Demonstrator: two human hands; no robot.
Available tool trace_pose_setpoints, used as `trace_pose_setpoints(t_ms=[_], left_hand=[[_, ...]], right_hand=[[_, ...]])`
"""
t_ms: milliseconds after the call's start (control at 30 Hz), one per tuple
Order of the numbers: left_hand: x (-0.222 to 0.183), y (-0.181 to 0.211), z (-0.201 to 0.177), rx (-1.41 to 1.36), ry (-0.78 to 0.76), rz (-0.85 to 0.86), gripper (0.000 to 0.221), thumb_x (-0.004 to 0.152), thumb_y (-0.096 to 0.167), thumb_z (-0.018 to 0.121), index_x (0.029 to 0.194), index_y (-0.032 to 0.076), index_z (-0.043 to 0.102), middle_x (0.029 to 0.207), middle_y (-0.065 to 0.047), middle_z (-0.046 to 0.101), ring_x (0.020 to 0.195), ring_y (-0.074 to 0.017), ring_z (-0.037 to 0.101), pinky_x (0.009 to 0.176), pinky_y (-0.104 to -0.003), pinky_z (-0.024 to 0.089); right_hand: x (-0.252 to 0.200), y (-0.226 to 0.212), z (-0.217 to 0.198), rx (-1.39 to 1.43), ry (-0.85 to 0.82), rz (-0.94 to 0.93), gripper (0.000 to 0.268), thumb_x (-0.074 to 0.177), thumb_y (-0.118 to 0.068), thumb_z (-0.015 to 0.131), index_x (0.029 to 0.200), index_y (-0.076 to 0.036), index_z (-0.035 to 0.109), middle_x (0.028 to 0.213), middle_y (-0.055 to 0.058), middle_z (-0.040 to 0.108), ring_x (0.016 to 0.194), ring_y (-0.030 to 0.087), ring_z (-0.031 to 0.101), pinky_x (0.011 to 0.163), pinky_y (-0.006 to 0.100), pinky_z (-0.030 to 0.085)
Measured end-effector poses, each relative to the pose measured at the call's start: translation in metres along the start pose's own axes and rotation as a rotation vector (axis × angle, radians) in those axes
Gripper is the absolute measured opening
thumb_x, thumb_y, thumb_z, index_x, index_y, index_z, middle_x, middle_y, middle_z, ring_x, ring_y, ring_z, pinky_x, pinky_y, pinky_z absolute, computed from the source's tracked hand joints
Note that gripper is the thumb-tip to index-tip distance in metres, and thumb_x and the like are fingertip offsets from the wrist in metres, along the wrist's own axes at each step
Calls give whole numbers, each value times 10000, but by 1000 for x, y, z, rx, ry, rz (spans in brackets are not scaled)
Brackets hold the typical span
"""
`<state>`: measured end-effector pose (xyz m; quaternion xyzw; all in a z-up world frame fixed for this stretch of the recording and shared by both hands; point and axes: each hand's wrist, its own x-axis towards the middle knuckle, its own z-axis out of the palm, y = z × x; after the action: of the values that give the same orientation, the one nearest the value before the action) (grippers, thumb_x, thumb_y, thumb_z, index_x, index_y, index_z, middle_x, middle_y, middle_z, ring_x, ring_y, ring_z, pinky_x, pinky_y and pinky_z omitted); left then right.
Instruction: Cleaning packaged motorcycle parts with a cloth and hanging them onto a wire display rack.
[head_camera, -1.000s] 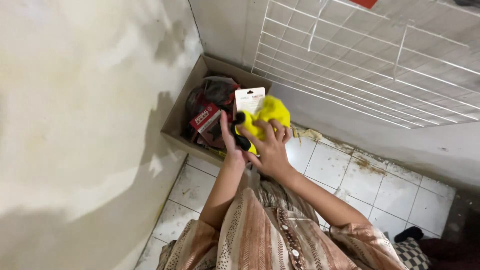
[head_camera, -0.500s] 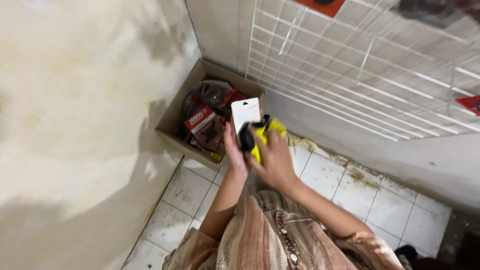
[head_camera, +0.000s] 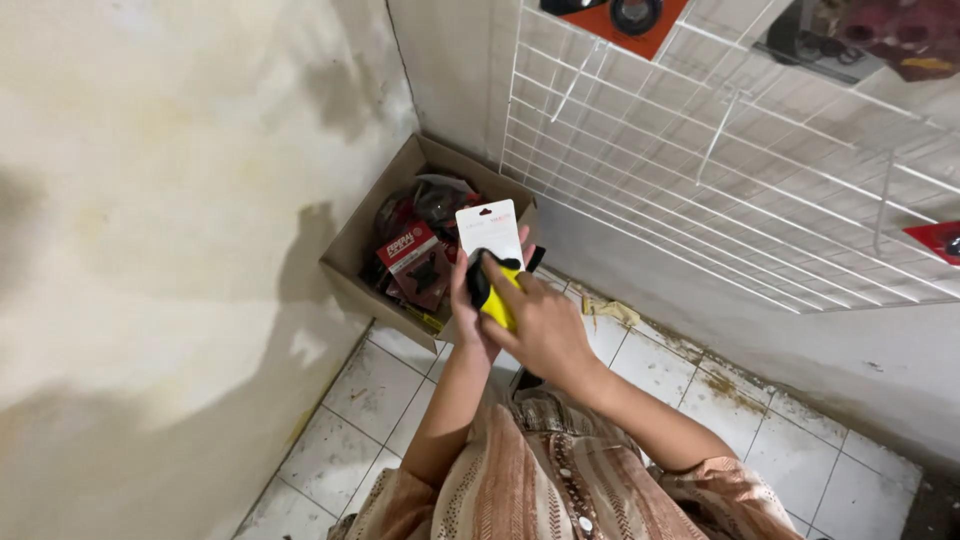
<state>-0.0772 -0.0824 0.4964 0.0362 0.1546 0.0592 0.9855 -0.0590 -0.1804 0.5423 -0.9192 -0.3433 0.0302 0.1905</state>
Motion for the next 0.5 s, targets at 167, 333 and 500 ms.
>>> trace_pose_setpoints(t_ms=[167,333,500], left_hand=[[-8,-15,2,-11,104,33,448,985,520,550,1297,211,639,1355,-117,659,1180,-232,657,1051,-375,508],[-2,14,4,21,-109,29,582,993,597,464,1463,254,453,1541,-179,461,1306,-326,563,1064,-451,476],[10,12,-17,34,-76,119,543,990,563,479,1442,264,444,1524,-202,455,1301,-342,540,1082,-464,442]], right_hand=[[13,1,-33,22,-51,18,648,874,-624,606,1428,-288,598,1020,118,714,862,380,728,708,487,571],[2,2,-10,-8,-33,-79,677,865,-547,624,1473,-254,563,1016,174,713,885,406,730,715,503,578],[15,-2,-24,92,-76,-59,602,863,-470,628,1411,-220,629,989,182,737,851,396,739,702,485,585]])
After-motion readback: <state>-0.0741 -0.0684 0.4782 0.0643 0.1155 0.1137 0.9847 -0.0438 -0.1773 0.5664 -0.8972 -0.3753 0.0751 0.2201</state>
